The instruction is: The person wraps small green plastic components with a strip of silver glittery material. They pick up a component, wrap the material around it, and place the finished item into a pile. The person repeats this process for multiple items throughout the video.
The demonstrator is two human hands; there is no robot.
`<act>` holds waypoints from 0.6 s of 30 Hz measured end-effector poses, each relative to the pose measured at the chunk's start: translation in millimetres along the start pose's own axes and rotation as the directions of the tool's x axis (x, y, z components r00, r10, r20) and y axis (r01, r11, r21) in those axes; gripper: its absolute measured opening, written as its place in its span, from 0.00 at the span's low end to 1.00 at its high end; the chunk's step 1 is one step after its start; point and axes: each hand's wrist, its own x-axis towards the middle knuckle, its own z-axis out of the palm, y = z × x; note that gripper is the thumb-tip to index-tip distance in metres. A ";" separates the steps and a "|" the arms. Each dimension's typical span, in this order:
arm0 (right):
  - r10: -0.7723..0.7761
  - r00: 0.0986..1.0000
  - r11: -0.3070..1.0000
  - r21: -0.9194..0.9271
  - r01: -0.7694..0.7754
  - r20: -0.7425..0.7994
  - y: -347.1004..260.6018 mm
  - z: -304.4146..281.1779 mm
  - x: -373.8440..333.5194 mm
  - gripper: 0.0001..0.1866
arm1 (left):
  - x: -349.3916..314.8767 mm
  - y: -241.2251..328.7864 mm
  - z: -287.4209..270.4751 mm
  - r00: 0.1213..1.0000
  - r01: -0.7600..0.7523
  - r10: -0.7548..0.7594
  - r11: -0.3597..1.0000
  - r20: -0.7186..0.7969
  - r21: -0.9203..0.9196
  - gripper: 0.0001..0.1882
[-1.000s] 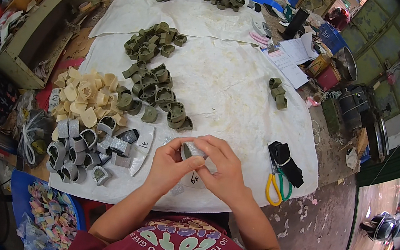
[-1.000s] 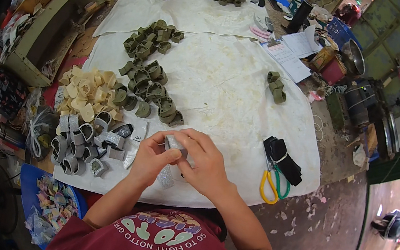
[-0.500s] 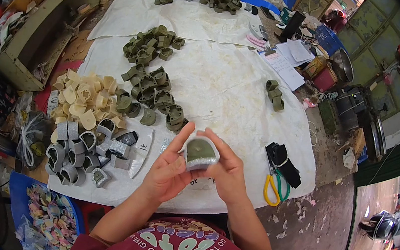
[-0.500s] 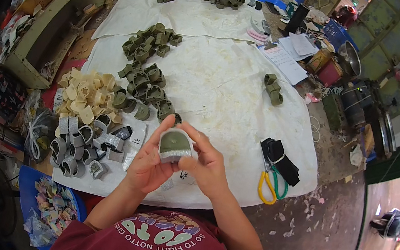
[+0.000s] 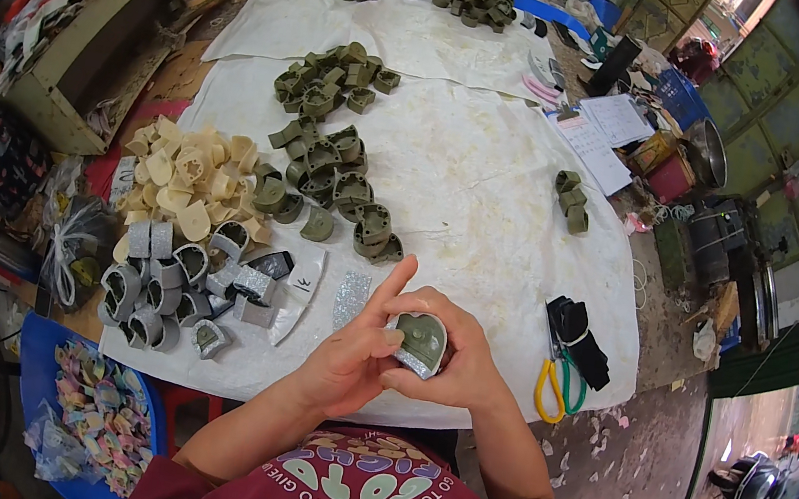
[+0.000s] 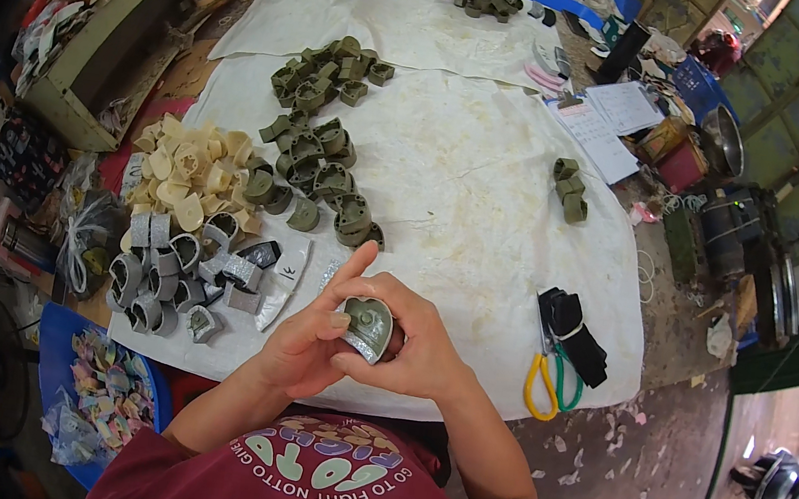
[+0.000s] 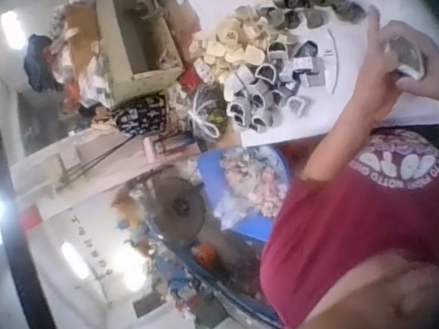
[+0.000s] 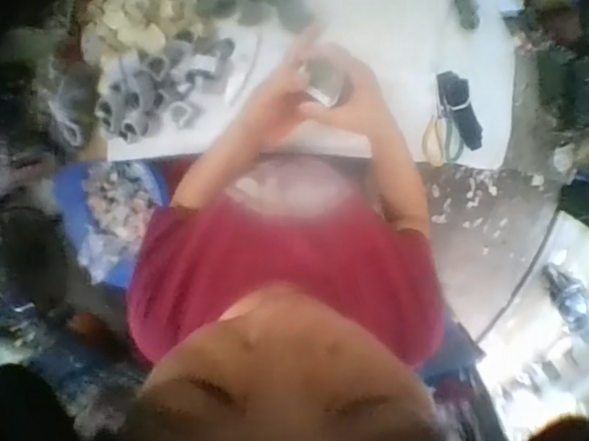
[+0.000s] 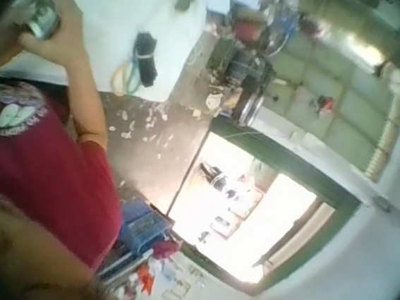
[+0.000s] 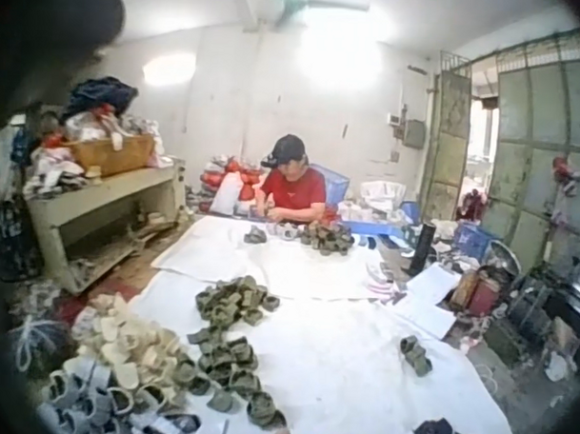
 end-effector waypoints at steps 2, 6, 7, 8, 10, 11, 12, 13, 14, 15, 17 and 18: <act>-0.061 0.998 0.997 -0.039 0.062 0.016 3.7 -0.9 2.4 0.30 | -1.6 -0.9 -0.2 1.000 0.000 0.000 1.000 -0.014 -0.007 0.43; -0.111 0.994 0.994 0.004 0.111 0.012 3.7 0.5 7.6 0.28 | -2.6 0.2 0.1 1.000 -0.006 0.005 1.000 -0.030 -0.012 0.44; -0.116 0.993 0.993 0.037 0.116 0.000 3.1 1.8 8.6 0.27 | -3.3 0.6 0.1 0.999 -0.004 0.003 1.000 -0.036 -0.020 0.44; -0.125 0.992 0.991 0.045 0.124 0.020 4.4 1.6 9.4 0.27 | -3.5 0.0 -1.3 1.000 -0.009 0.008 0.999 -0.027 -0.033 0.44; -0.140 0.989 0.989 0.060 0.137 0.057 8.6 -0.2 10.1 0.27 | -3.1 -2.5 -5.5 1.000 -0.017 0.016 0.998 -0.007 -0.061 0.45; -0.159 0.986 0.986 0.060 0.157 0.041 10.5 1.1 10.0 0.27 | -3.0 -3.0 -6.4 1.000 -0.026 0.026 0.998 -0.007 -0.060 0.45; -0.178 0.984 0.983 0.059 0.177 0.024 12.3 2.9 9.8 0.27 | -2.7 -3.4 -7.2 0.999 -0.035 0.035 0.998 -0.007 -0.058 0.45; -0.199 0.980 0.979 0.058 0.198 0.008 13.8 3.9 10.0 0.26 | -2.3 -3.5 -7.4 0.999 -0.046 0.045 0.997 -0.006 -0.055 0.45; -0.234 0.972 0.972 -0.016 0.234 0.007 14.9 4.2 9.5 0.27 | -2.1 -4.2 -6.7 0.997 -0.080 0.079 0.996 -0.024 -0.038 0.45; -0.268 0.963 0.959 -0.089 0.268 0.008 15.8 4.3 8.4 0.27 | -1.8 -5.1 -5.4 0.993 -0.113 0.112 0.993 -0.042 -0.021 0.45; -0.191 0.980 0.979 -0.079 0.187 -0.047 11.3 7.7 5.7 0.29 | -2.9 -3.4 -4.9 0.985 -0.167 0.168 0.986 -0.051 0.012 0.46; -0.069 0.993 0.997 0.011 0.071 -0.095 2.0 11.4 1.6 0.29 | -4.0 -2.1 -5.2 0.981 -0.188 0.188 0.982 -0.044 0.024 0.46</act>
